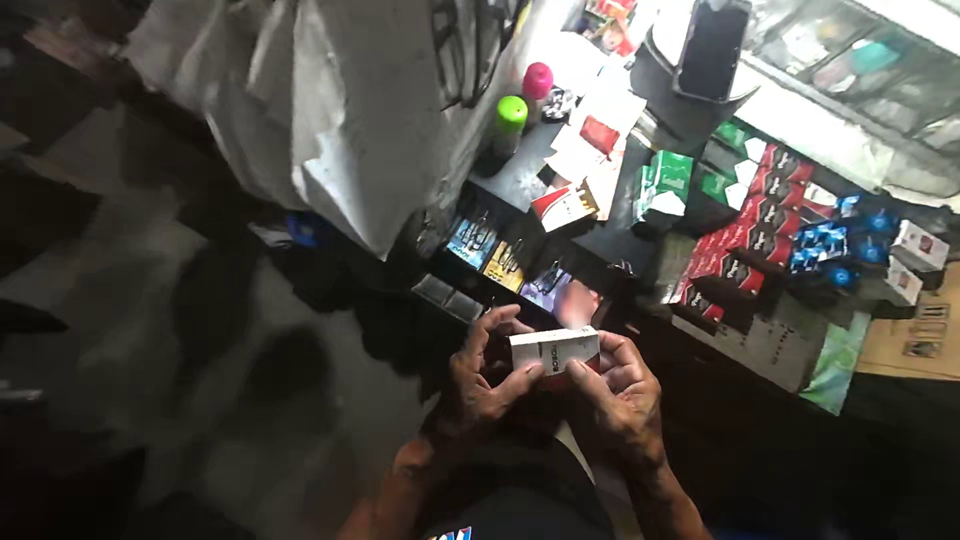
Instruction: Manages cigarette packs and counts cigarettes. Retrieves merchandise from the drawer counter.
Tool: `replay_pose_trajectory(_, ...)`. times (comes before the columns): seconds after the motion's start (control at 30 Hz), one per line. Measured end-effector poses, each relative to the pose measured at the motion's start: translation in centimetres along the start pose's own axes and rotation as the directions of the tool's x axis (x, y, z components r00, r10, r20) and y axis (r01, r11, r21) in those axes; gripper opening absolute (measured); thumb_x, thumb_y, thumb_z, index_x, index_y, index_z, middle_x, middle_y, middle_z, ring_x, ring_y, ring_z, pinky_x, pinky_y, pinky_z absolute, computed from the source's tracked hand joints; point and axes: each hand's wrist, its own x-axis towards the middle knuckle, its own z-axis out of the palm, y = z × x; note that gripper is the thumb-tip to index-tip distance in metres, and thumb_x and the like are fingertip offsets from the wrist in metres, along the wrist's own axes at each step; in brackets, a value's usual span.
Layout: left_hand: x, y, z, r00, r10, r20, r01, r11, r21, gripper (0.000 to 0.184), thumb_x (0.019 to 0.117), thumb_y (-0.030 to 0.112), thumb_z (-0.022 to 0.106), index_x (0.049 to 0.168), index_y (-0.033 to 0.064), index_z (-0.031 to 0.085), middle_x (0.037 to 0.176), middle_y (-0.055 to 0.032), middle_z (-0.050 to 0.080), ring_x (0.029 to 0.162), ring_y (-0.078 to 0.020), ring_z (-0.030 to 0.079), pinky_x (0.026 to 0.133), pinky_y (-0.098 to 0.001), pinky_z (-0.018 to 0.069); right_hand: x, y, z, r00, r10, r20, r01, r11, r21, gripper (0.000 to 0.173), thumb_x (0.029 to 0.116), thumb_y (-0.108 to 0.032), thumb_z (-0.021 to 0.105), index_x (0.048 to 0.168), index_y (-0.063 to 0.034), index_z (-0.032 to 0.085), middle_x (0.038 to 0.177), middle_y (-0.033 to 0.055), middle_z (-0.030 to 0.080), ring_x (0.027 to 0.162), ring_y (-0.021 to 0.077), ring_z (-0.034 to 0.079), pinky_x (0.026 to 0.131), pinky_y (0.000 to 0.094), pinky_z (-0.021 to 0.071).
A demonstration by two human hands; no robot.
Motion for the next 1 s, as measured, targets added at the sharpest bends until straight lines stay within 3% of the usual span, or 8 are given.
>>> replay_pose_trajectory(0.1,-0.3,0.3,-1.7,0.998,0.017,0.053,-0.024,0.989,0.146,0.057,0.09,0.01,0.074,0.136,-0.0135,0.049,0.116,-0.0133,0.071,0.104,-0.0146,0.07,0.094,-0.031,0.06,0.0,0.1,-0.1,0.987,0.007,0.158,0.011,0.994,-0.112,0.063,0.0878,0.0,0.072,0.141,0.0146,0.042,0.125,0.0145,0.067,0.098,0.0141,0.072,0.086,0.0283,0.0633)
replay_pose_trajectory(0.23,0.2,2.1,-2.5,0.98,0.0,0.199,-0.068,0.941,0.331,0.055,0.0924,0.016,0.075,0.139,-0.0046,0.055,0.112,-0.0099,0.072,0.099,-0.0088,0.069,0.091,-0.0267,0.0586,1.8,-0.5,-2.0,0.898,0.002,0.44,0.158,0.932,-0.326,0.034,0.0905,-0.015,0.076,0.118,0.0031,0.069,0.11,0.0041,0.074,0.097,0.0037,0.07,0.087,0.0207,0.0599)
replay_pose_trajectory(0.33,-0.6,1.5,-1.4,0.998,0.055,-0.003,-0.053,0.968,0.244,0.056,0.0903,0.013,0.077,0.138,-0.0053,0.055,0.111,-0.009,0.072,0.097,-0.0118,0.07,0.089,-0.0303,0.0607,1.7,-0.6,-1.1,0.94,-0.024,0.34,0.104,0.97,-0.221,0.022,0.0884,-0.009,0.076,0.107,0.0027,0.07,0.096,0.0013,0.074,0.085,0.0037,0.07,0.078,0.0202,0.0608)
replay_pose_trajectory(0.47,-2.6,-0.1,0.0,0.973,0.073,-0.219,-0.024,0.976,0.217,0.043,0.0924,0.012,0.075,0.126,-0.011,0.061,0.116,-0.0138,0.073,0.104,-0.0138,0.071,0.095,-0.0314,0.0603,0.8,0.8,0.5,0.964,0.055,0.259,-0.042,0.997,-0.057,0.027,0.0913,-0.002,0.071,0.115,0.0075,0.062,0.097,0.0061,0.075,0.084,0.0099,0.073,0.077,0.025,0.0632)
replay_pose_trajectory(0.6,-3.8,0.2,-0.9,0.99,0.042,-0.135,0.009,0.933,0.36,0.041,0.0969,0.018,0.071,0.127,-0.0093,0.064,0.12,-0.0142,0.072,0.111,-0.0118,0.069,0.1,-0.0288,0.0562,1.4,1.5,0.8,0.912,0.078,0.402,-0.021,0.989,-0.145,0.026,0.1002,-0.008,0.061,0.121,0.0075,0.061,0.101,0.0047,0.074,0.089,0.0082,0.072,0.081,0.0251,0.0623)
replay_pose_trajectory(0.7,-4.1,0.5,-1.0,0.97,0.022,-0.241,0.045,0.962,0.271,0.044,0.0963,0.014,0.071,0.132,-0.0106,0.06,0.121,-0.014,0.072,0.111,-0.0131,0.07,0.1,-0.0294,0.0574,1.7,1.5,2.0,0.925,-0.008,0.379,0.067,0.988,-0.142,0.024,0.1019,-0.006,0.056,0.119,0.0103,0.06,0.101,0.0054,0.073,0.09,0.0071,0.071,0.083,0.024,0.0619)
replay_pose_trajectory(0.8,-3.9,0.5,-1.9,0.944,0.029,-0.329,0.061,0.963,0.262,0.032,0.0963,0.014,0.071,0.118,-0.0088,0.067,0.11,-0.0115,0.075,0.1,-0.0111,0.073,0.091,-0.0277,0.0612,1.7,1.8,3.9,0.951,-0.051,0.305,0.106,0.98,-0.167,0.027,0.1029,-0.004,0.052,0.122,0.0143,0.058,0.107,0.0073,0.072,0.095,0.0065,0.071,0.087,0.0234,0.061)
replay_pose_trajectory(1.0,-2.5,1.6,-7.5,0.978,0.141,-0.153,-0.013,0.777,0.629,0.022,0.1019,0.013,0.059,0.101,-0.0029,0.074,0.089,-0.0113,0.075,0.08,-0.0079,0.071,0.077,-0.0196,0.0572,2.0,3.9,9.3,0.94,-0.247,0.234,0.317,0.888,-0.332,0.037,0.1009,-0.006,0.054,0.123,0.0237,0.055,0.116,0.0177,0.07,0.106,0.0036,0.068,0.096,0.0191,0.0559)
